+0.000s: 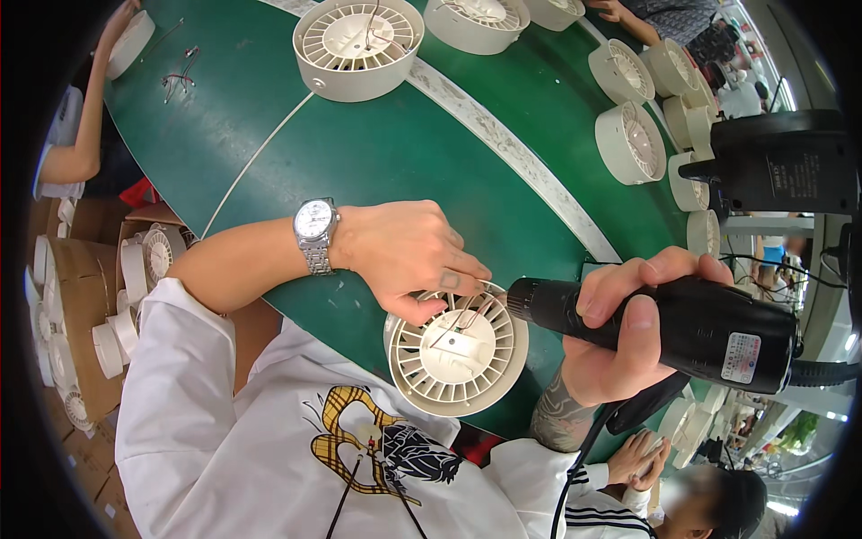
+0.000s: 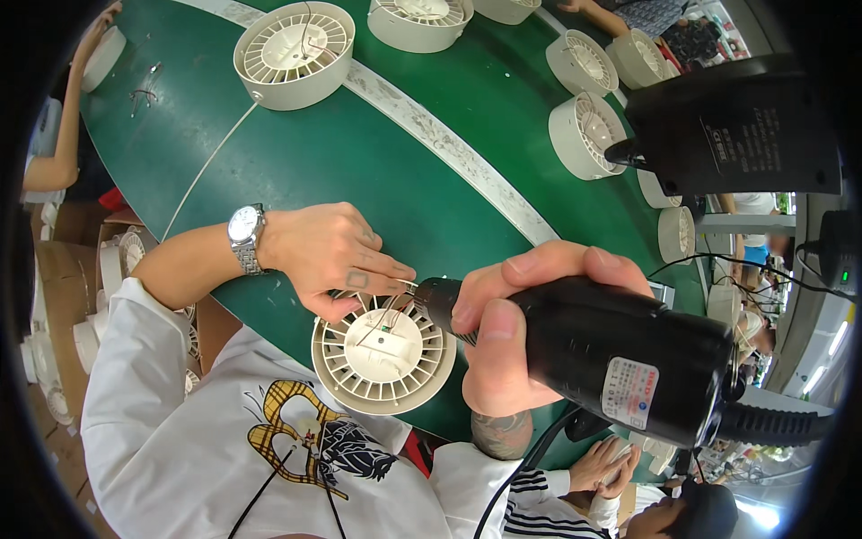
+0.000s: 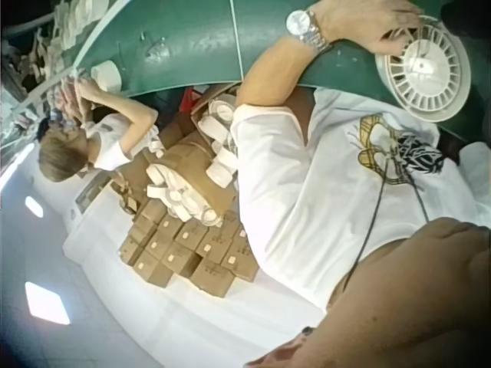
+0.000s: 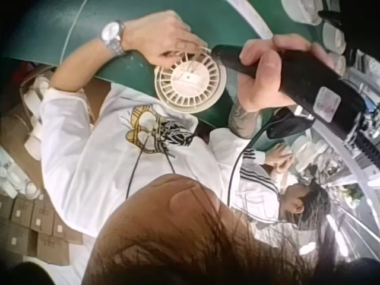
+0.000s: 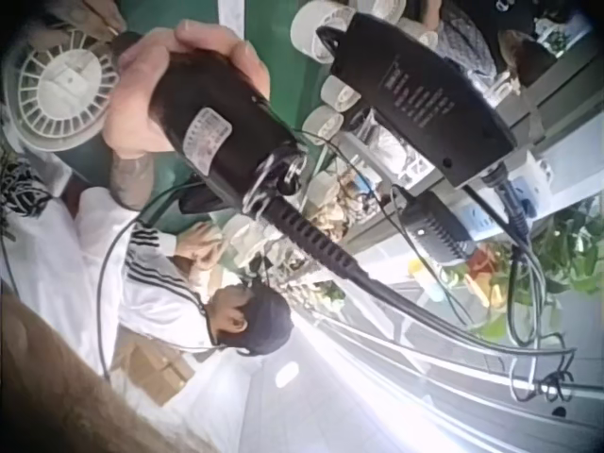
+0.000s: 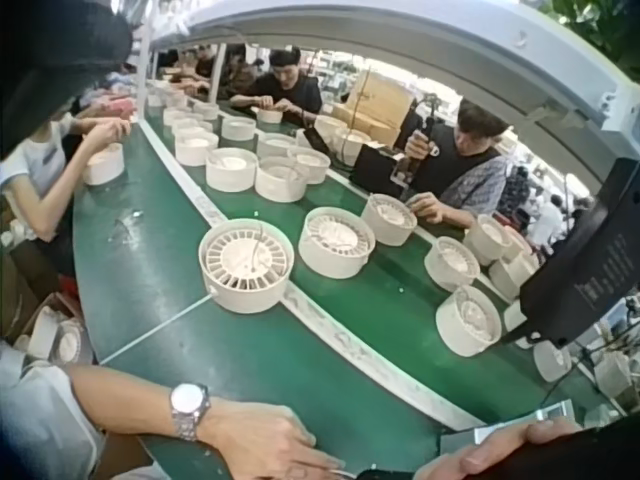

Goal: Fastening screws into plastic fan housings on an assembly line using an electric screwdriver.

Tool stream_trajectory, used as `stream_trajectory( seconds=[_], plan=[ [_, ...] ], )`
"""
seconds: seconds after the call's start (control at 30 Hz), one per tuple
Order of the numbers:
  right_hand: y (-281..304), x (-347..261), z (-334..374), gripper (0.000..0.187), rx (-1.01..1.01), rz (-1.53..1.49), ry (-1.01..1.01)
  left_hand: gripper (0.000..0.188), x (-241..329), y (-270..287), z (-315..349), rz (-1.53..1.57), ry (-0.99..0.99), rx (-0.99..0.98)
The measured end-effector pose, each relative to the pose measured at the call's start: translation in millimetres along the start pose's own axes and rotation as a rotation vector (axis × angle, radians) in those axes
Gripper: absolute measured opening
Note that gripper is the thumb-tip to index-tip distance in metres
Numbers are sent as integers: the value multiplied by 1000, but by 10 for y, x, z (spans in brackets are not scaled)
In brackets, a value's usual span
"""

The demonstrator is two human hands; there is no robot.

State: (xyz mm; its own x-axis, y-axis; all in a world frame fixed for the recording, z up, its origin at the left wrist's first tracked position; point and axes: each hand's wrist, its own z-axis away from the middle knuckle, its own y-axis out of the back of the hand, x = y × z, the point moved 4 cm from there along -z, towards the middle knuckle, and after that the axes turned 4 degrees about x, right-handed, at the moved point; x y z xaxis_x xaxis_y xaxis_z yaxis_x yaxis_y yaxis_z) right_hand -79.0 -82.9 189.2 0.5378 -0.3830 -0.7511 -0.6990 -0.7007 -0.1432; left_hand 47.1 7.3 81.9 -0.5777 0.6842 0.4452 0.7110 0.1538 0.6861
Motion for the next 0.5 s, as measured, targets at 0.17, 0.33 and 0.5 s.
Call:
stream_trajectory(
  seconds=[0.17,0.33,0.5],
  plan=[
    [-5,27,7,53,1,21,-42,32,-6,-1,13,-6,13,-3],
    [16,45,-5,59,115,-60,-103,32,-7,-5,14,13,21,5],
    [7,54,-9,59,101,-43,-118,32,-5,1,11,19,14,19]
  ],
)
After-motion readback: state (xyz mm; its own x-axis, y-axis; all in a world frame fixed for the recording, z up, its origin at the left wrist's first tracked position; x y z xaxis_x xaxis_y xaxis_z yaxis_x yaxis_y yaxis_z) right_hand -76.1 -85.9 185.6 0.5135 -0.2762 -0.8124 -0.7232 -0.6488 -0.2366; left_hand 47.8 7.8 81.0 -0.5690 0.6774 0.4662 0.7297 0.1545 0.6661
